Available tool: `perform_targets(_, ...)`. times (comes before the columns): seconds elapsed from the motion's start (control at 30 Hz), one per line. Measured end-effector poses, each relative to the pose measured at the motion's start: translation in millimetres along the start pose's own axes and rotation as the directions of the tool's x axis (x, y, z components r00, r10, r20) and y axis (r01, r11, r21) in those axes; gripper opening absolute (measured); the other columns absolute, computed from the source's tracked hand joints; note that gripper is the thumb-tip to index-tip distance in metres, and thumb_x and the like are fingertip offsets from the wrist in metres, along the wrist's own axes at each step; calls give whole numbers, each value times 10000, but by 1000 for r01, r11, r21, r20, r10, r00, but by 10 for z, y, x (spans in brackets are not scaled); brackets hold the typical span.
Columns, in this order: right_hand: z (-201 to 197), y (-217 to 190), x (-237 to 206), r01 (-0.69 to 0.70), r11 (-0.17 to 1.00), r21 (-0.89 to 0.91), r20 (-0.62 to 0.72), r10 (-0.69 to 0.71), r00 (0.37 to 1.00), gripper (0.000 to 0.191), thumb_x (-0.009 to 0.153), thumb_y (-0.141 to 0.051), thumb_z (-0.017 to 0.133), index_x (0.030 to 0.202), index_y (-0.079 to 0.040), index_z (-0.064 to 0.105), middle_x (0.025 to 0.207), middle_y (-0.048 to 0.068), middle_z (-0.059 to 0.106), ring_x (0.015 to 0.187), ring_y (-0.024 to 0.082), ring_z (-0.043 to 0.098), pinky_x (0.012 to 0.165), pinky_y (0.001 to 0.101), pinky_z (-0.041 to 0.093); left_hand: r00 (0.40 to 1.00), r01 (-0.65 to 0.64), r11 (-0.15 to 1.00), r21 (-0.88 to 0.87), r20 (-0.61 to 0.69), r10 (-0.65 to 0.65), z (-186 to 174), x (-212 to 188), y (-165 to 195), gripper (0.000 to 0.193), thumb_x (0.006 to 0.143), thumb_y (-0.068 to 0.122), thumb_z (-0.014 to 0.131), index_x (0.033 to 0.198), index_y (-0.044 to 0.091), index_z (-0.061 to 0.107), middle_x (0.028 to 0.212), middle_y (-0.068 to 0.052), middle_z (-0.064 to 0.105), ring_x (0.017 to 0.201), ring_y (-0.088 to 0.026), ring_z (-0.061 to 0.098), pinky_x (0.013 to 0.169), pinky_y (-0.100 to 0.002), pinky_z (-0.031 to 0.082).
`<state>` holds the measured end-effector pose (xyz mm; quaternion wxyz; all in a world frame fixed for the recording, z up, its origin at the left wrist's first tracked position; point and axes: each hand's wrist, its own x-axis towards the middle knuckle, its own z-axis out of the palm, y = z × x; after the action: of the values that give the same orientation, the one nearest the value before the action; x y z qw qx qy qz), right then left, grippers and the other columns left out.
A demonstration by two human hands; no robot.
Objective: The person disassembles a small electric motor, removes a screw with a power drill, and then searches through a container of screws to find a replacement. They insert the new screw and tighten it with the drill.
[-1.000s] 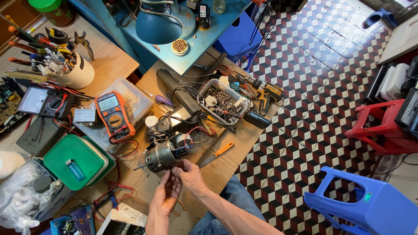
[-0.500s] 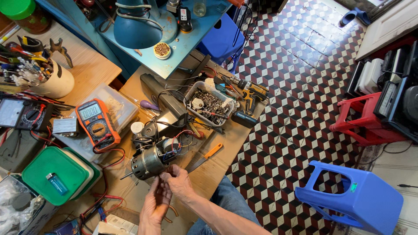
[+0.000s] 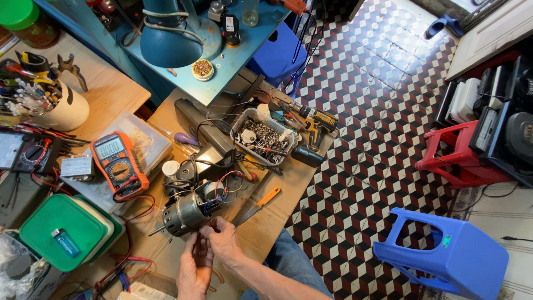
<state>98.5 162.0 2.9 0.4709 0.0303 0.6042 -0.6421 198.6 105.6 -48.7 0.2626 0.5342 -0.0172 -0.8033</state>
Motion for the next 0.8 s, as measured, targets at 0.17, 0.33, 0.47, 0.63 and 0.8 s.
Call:
perform_targets(0.17, -48, -25, -4, 2, 1000, -17, -4, -2, 1000, 145, 889, -126, 699, 963, -3, 681, 808, 17, 685, 700, 82, 611, 634, 231, 513, 1000, 28, 1000, -13, 4, -28, 78, 72, -45, 216, 904, 212, 769, 1062, 91, 686, 997, 16, 692, 852, -77, 618, 836, -248, 561)
perform_targets(0.33, -61, -34, 17, -14, 1000, 5, 4, 14, 1000, 157, 886, -113, 712, 973, 15, 683, 798, 30, 690, 686, 87, 615, 630, 234, 509, 997, 74, 997, -10, -7, -74, 74, 178, -54, 231, 899, 213, 768, 1096, 117, 698, 1000, 40, 701, 848, -61, 618, 831, -246, 569)
perform_targets(0.47, -36, -56, 36, -40, 999, -2, -25, 40, 999, 167, 889, -128, 720, 982, 6, 685, 804, 28, 701, 684, 90, 622, 636, 241, 519, 995, 91, 996, 5, 32, -91, 63, 223, -48, 249, 898, 214, 762, 1106, 94, 700, 998, 21, 712, 838, -72, 630, 814, -260, 578)
perform_targets(0.63, -40, -162, -12, 27, 993, -117, -32, -31, 999, 197, 878, -154, 720, 996, 2, 703, 863, 25, 742, 795, 101, 675, 733, 252, 545, 996, 8, 999, 51, -88, -4, 125, 180, -94, 273, 931, 225, 756, 1145, 73, 681, 1049, -2, 719, 856, -81, 632, 817, -260, 586)
perform_targets(0.8, -64, -208, -61, 105, 965, -241, -47, -119, 992, 172, 895, -181, 693, 915, -13, 660, 789, 36, 681, 748, 109, 606, 686, 302, 517, 937, -332, 919, 214, -38, 348, 231, -55, -309, 334, 947, 187, 717, 1212, -11, 669, 1074, -107, 730, 913, -173, 700, 813, -300, 591)
